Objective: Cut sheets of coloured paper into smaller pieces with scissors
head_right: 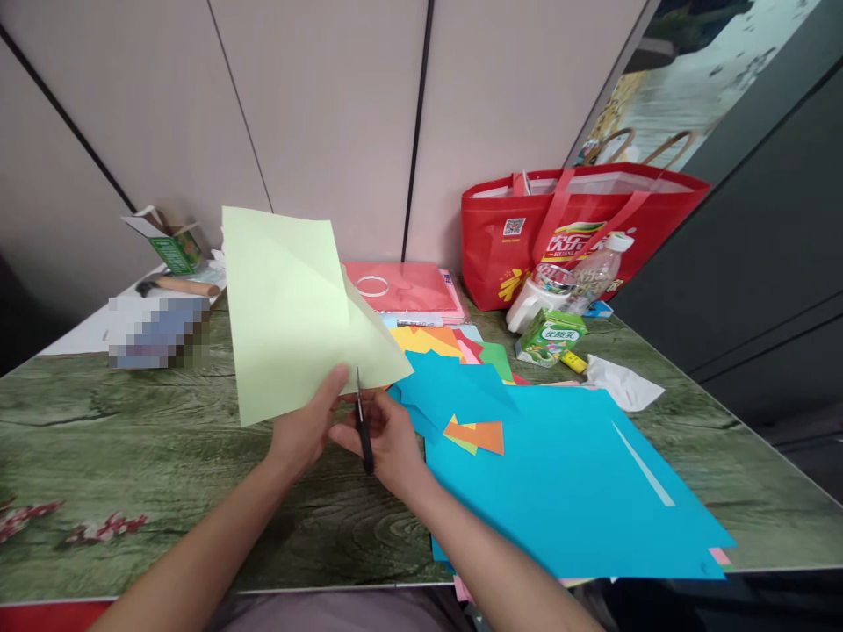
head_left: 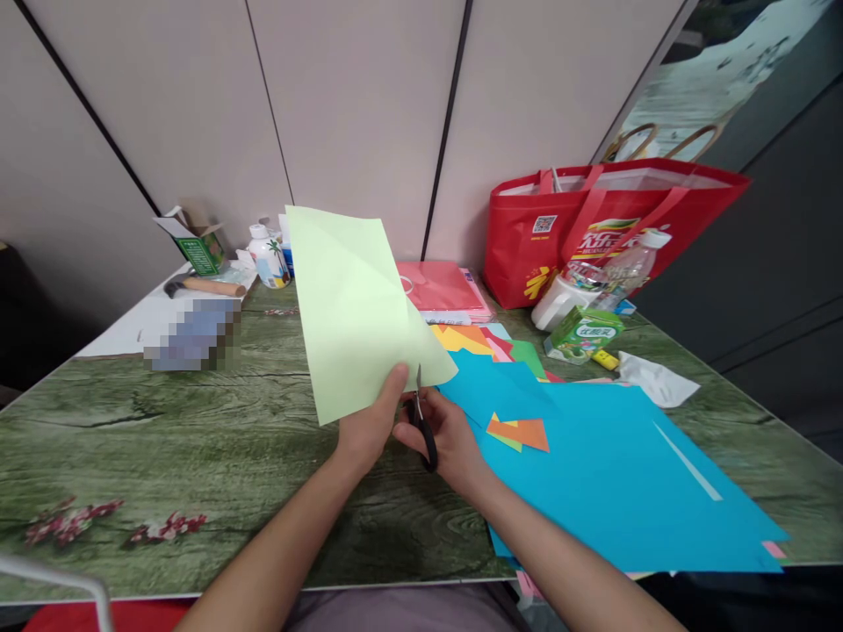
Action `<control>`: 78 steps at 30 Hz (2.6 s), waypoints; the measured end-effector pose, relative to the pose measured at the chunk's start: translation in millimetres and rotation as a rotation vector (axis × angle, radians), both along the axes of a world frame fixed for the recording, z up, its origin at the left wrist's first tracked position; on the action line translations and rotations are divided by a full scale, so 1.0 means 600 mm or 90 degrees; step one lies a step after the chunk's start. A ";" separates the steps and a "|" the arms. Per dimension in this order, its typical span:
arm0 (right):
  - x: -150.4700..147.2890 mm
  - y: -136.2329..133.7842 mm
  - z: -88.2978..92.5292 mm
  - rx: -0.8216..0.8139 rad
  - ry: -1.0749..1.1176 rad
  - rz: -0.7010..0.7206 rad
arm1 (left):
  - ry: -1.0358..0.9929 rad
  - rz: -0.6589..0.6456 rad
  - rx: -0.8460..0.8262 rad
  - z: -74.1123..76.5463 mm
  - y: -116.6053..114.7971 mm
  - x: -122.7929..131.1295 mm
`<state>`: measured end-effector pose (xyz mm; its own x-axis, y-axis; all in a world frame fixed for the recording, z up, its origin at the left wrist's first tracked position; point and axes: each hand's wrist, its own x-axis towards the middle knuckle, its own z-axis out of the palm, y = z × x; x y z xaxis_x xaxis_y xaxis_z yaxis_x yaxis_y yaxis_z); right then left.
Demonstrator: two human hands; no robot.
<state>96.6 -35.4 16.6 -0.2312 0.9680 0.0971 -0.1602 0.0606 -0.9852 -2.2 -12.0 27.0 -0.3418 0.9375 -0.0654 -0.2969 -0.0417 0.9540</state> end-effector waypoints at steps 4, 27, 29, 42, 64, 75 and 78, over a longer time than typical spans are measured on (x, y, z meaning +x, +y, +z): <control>0.000 0.001 -0.002 -0.002 0.004 -0.005 | 0.055 -0.011 -0.003 0.002 -0.001 -0.001; 0.002 0.002 -0.011 -0.035 -0.028 -0.011 | 0.105 0.006 0.007 -0.002 0.002 -0.005; 0.002 0.002 -0.013 -0.035 -0.024 -0.013 | 0.106 0.003 0.003 -0.003 0.002 -0.005; 0.002 0.001 -0.011 -0.051 -0.006 -0.016 | 0.119 -0.005 0.010 -0.004 0.001 -0.004; 0.001 0.002 -0.015 -0.045 0.000 -0.026 | 0.132 -0.008 0.005 0.007 -0.004 0.000; 0.000 0.003 -0.011 -0.005 -0.023 -0.055 | 0.173 -0.009 0.012 -0.002 -0.002 -0.005; -0.001 0.003 -0.010 -0.013 -0.025 -0.053 | 0.185 -0.012 -0.007 0.004 -0.005 -0.003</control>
